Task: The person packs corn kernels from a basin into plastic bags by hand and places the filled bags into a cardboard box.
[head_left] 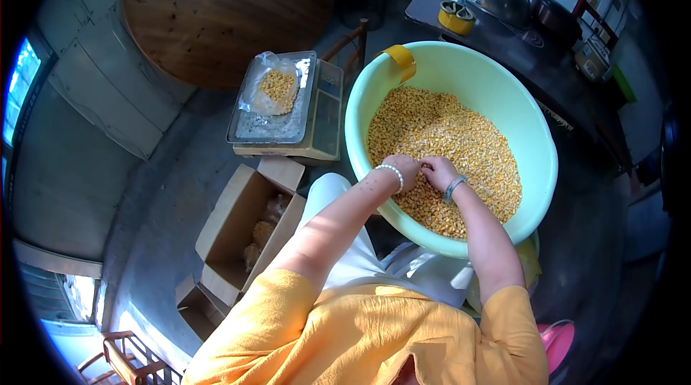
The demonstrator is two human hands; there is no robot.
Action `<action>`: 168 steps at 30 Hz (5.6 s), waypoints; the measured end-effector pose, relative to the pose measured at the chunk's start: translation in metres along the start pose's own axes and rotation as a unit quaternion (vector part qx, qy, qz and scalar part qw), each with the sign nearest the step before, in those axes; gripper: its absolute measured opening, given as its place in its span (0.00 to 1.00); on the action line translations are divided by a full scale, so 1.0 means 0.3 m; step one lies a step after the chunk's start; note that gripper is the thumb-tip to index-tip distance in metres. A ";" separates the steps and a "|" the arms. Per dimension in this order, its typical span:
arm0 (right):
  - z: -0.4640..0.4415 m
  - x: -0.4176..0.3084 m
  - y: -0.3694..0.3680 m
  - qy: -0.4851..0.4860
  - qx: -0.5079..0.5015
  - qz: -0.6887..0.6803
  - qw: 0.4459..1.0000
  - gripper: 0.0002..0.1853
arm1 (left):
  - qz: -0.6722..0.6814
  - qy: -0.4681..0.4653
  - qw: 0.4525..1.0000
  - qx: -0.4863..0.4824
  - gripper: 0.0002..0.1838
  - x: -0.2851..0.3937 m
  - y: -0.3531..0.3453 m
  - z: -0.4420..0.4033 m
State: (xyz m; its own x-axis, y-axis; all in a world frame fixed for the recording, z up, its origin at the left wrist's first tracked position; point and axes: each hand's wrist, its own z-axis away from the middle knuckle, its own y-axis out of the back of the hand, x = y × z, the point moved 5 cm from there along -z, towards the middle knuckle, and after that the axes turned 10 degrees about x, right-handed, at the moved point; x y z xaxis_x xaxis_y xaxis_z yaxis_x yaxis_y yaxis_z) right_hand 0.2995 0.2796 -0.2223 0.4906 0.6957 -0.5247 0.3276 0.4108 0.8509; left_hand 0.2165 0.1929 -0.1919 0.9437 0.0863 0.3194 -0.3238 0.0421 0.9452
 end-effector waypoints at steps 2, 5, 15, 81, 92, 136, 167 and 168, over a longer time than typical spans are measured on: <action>-0.001 0.013 -0.007 0.009 0.010 -0.004 1.000 0.11 | 0.006 0.005 1.000 0.028 0.12 0.000 0.005 -0.002; 0.001 0.011 -0.005 -0.009 -0.003 0.000 1.000 0.11 | 0.034 0.022 0.996 0.086 0.11 0.010 0.047 0.004; 0.000 0.013 0.001 -0.011 -0.010 0.001 1.000 0.12 | 0.214 0.006 0.842 0.496 0.15 -0.025 0.291 0.154; 0.008 -0.023 0.033 -0.044 -0.027 0.011 0.999 0.14 | 0.654 0.401 0.398 0.504 0.13 -1.073 0.673 0.164; 0.000 0.001 0.091 -0.081 0.051 0.042 0.995 0.13 | 0.680 0.329 0.535 0.378 0.08 -0.681 0.843 0.146; 0.028 -0.058 0.220 -0.043 0.087 -0.664 0.741 0.11 | 0.247 0.039 0.867 0.431 0.08 -0.008 0.433 0.135; 0.070 -0.129 0.217 -0.072 -0.044 -0.534 0.842 0.20 | 0.561 0.197 0.760 0.264 0.03 0.002 0.272 0.045; 0.073 -0.137 0.221 -0.058 -0.058 -0.525 0.847 0.21 | 0.560 0.192 0.762 0.261 0.03 0.013 0.282 0.040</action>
State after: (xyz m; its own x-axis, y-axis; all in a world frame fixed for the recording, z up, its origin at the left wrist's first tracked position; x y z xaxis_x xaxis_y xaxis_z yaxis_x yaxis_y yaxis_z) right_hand 0.3189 0.2652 -0.1447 0.0561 -0.1499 -0.9871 0.5547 0.8267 -0.0940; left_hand 0.1936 0.1848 -0.1099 -0.0277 0.0672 0.9974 -0.7463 -0.6652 0.0241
